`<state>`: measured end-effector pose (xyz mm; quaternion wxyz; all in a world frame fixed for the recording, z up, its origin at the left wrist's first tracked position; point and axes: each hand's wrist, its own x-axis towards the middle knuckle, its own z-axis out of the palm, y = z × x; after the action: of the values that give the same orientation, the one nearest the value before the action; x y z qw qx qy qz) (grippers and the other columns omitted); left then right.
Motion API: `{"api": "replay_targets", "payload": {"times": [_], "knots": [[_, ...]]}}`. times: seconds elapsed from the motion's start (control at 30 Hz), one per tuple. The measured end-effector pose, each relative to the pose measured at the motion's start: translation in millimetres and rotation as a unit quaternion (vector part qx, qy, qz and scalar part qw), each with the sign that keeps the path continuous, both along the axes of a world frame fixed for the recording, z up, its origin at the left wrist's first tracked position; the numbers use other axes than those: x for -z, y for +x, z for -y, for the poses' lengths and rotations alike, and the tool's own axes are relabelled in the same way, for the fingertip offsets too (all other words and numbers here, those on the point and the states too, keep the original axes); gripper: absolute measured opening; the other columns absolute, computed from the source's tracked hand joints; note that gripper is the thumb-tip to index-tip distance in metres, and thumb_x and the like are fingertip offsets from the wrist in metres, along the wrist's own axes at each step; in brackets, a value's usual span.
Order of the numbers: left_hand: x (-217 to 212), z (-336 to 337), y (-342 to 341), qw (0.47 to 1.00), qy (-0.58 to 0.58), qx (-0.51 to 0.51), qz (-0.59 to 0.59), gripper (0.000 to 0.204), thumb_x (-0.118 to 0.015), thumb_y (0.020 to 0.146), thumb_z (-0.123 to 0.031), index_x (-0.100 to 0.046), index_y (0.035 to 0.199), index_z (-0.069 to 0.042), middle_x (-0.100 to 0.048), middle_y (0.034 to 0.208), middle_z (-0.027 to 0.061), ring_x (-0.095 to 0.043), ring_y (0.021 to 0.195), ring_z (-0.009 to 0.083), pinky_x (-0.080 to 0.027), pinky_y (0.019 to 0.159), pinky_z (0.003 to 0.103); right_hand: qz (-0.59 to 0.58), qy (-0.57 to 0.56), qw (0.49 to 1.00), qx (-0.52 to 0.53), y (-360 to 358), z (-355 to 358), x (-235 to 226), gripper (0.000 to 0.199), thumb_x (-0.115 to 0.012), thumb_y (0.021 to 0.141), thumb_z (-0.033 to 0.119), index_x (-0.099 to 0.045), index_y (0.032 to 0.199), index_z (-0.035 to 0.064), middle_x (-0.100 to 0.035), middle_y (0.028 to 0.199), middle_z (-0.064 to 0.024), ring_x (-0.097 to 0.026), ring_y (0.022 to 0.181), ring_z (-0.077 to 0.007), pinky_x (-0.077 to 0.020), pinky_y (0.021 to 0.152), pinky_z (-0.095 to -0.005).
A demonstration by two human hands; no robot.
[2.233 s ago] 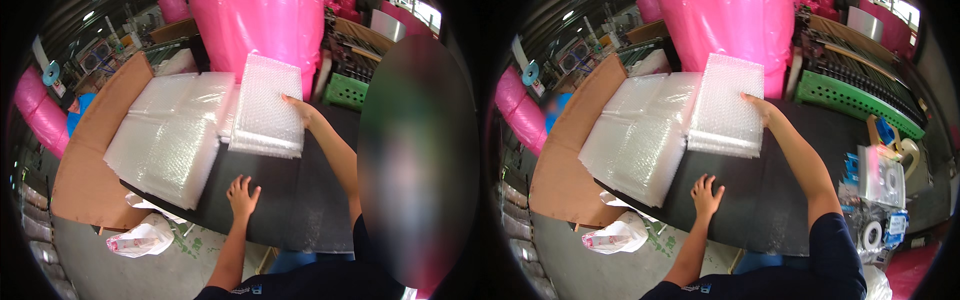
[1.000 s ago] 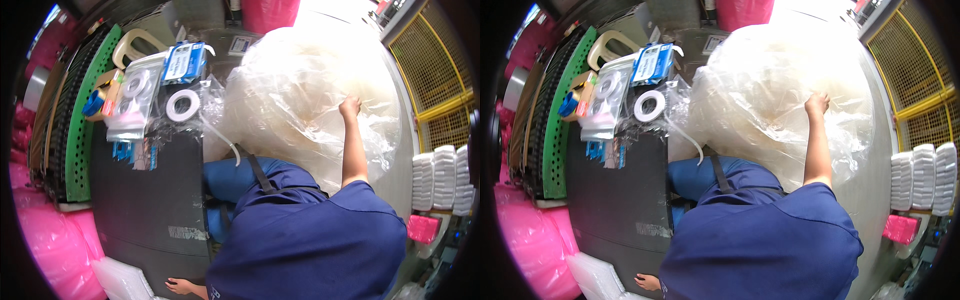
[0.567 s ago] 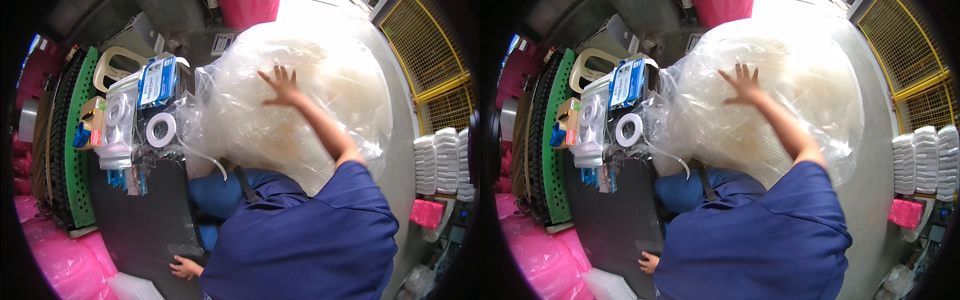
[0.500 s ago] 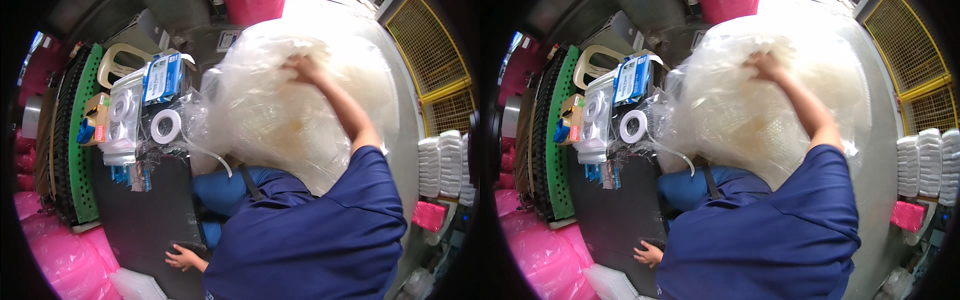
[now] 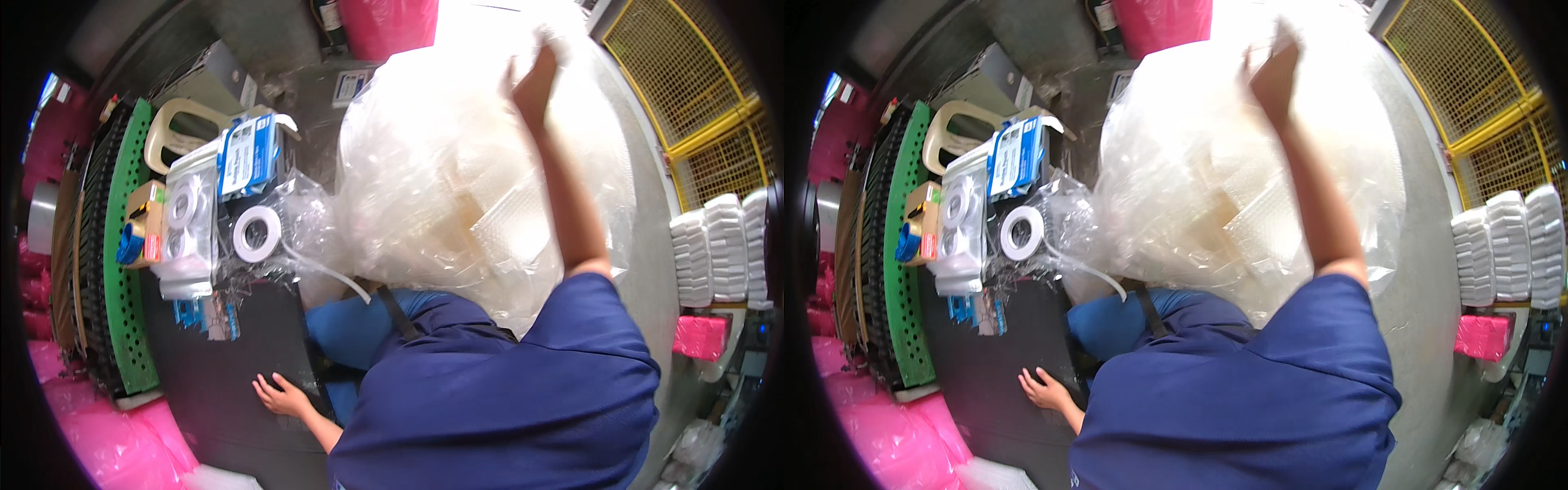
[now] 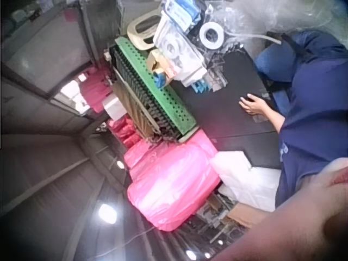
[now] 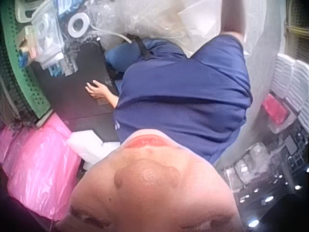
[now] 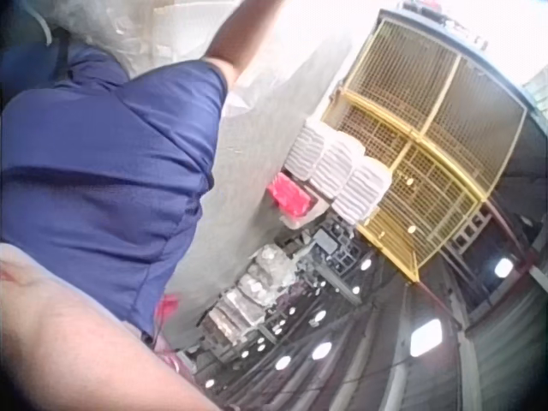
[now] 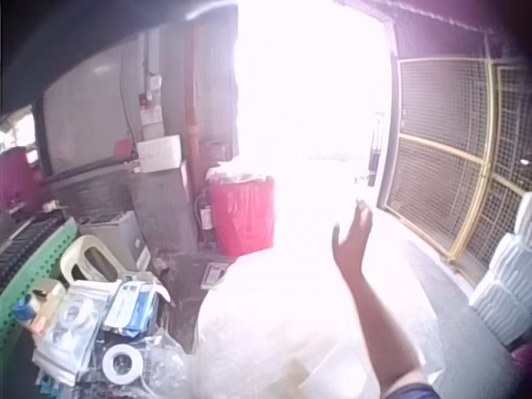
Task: The person handles multiple sheets of bubble wrap, stacking them on a table. They then use a roll of clear tape to seal the edges of the bubble wrap sheets. The person works in a warehouse environment with various packaging supplies visible.
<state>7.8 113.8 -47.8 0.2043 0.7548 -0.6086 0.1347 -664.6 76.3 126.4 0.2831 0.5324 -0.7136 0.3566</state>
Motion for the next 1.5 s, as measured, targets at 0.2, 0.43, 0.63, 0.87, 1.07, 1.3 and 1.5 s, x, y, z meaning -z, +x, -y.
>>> {"api": "replay_targets", "payload": {"times": [0.2,0.43,0.63,0.87,1.07,1.3,1.5], "knots": [[2,3,-1,0.999,-0.014,0.014,-0.043,0.040,-0.055,0.091,-0.036,-0.061,0.117,-0.007,-0.054,0.128,0.0107,-0.053,0.114,0.0306,-0.041,0.093,0.042,0.093,0.233,0.955,0.159,47,-104,134,0.038,-0.051,0.080,0.015,-0.050,0.117,0.0069,-0.047,0.118,-0.0223,-0.045,0.114,-0.0377,-0.0355,0.098,-0.0471],[11,-2,13,0.998,-0.037,0.015,-0.046,0.036,-0.056,0.091,-0.029,-0.061,0.115,-0.004,-0.055,0.126,0.0134,-0.054,0.113,0.0321,-0.042,0.093,0.043,0.165,0.342,0.728,0.570,-86,-183,15,0.094,-0.063,0.075,0.054,-0.022,0.146,0.0070,-0.016,0.151,-0.0204,-0.013,0.141,-0.0354,-0.0181,0.112,-0.0511],[-1,0,-4,0.998,-0.012,-0.040,-0.055,0.032,-0.057,0.090,-0.025,-0.061,0.116,-0.006,-0.055,0.126,0.0118,-0.054,0.112,0.0312,-0.043,0.094,0.042,0.309,0.272,0.785,0.464,-217,-228,168,0.096,-0.066,0.072,0.056,-0.026,0.144,0.0067,-0.021,0.150,-0.0197,-0.012,0.141,-0.0337,-0.0102,0.115,-0.0467],[5,14,-27,0.985,-0.060,0.003,-0.163,0.027,-0.062,0.082,-0.016,-0.064,0.109,-0.010,-0.059,0.119,0.0109,-0.056,0.108,0.0316,-0.044,0.091,0.042,0.164,0.423,0.766,0.455,-297,-250,214,0.084,-0.041,0.082,0.071,-0.048,0.132,0.0047,-0.047,0.135,-0.0185,-0.040,0.128,-0.0322,-0.0260,0.109,-0.0440],[20,9,-11,0.989,-0.044,-0.037,-0.134,0.030,-0.062,0.082,-0.020,-0.063,0.111,-0.013,-0.056,0.122,0.0066,-0.052,0.112,0.0307,-0.041,0.095,0.044,0.241,0.476,0.753,0.386,-312,-264,176,0.055,-0.072,0.067,0.050,-0.069,0.105,0.0094,-0.065,0.110,-0.0160,-0.059,0.107,-0.0308,-0.0405,0.095,-0.0399],[-4,5,-10,0.993,-0.057,-0.040,-0.094,0.030,-0.060,0.084,-0.021,-0.062,0.113,-0.013,-0.055,0.124,0.0063,-0.051,0.114,0.0302,-0.039,0.096,0.044,0.301,0.670,0.591,0.334,-246,-235,198,0.057,-0.074,0.064,0.050,-0.069,0.104,0.0093,-0.065,0.107,-0.0158,-0.059,0.105,-0.0305,-0.0407,0.095,-0.0396],[-1,-2,-8,0.994,-0.029,-0.059,-0.084,0.033,-0.059,0.085,-0.023,-0.060,0.117,-0.015,-0.053,0.126,0.0048,-0.050,0.114,0.0291,-0.039,0.096,0.044,0.300,0.821,0.427,0.231,-192,-223,189,0.058,-0.075,0.062,0.050,-0.069,0.103,0.0091,-0.066,0.105,-0.0157,-0.059,0.104,-0.0302,-0.0409,0.095,-0.0394]]}}
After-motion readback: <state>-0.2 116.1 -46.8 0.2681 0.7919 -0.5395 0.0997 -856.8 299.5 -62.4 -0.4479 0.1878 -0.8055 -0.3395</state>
